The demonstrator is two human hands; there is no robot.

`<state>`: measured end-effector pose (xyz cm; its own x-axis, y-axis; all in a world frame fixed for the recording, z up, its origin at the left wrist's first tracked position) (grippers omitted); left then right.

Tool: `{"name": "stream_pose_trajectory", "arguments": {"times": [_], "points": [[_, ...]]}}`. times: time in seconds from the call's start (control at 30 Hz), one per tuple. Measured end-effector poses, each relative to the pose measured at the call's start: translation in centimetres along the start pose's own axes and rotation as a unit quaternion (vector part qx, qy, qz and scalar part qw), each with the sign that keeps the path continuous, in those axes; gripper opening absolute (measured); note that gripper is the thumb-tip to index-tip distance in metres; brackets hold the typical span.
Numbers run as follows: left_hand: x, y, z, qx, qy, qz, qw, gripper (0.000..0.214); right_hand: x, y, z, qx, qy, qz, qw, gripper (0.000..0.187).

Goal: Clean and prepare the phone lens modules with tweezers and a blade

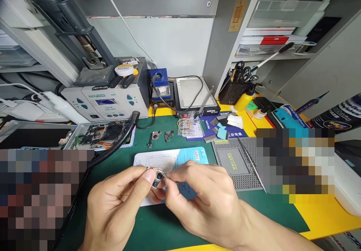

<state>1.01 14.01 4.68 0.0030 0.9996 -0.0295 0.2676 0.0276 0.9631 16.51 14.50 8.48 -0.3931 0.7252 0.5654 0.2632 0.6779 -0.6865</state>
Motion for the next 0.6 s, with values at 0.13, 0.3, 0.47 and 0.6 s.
{"name": "stream_pose_trajectory", "arguments": {"times": [0.13, 0.3, 0.47, 0.6], "points": [[-0.03, 0.11, -0.22, 0.012, 0.009, 0.004, 1.0, 0.027, 0.04, -0.14, -0.14, 0.001, 0.005, -0.007, 1.0, 0.015], [-0.13, -0.02, -0.4, 0.013, 0.015, 0.003, 1.0, 0.026, 0.25, -0.18, -0.12, -0.001, 0.003, -0.008, 1.0, 0.015], [-0.15, -0.1, -0.37, 0.001, 0.017, 0.002, 1.0, 0.026, -0.01, 0.07, -0.04, 0.01, 0.001, 0.002, 1.0, 0.013], [-0.22, -0.26, -0.4, -0.001, 0.015, 0.0, 1.0, 0.026, -0.02, 0.23, 0.06, 0.024, -0.001, 0.008, 1.0, 0.011]]}}
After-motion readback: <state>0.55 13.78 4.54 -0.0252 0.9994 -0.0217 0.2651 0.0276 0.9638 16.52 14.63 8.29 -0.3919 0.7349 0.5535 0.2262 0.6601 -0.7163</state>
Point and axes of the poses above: each hand's wrist, its own x-axis towards the middle knuckle, its own z-axis out of the palm, y = z × x, the point moved 6 cm from there along x, towards the middle knuckle, and after that the axes turned 15 degrees about x, right-handed, at the moved point
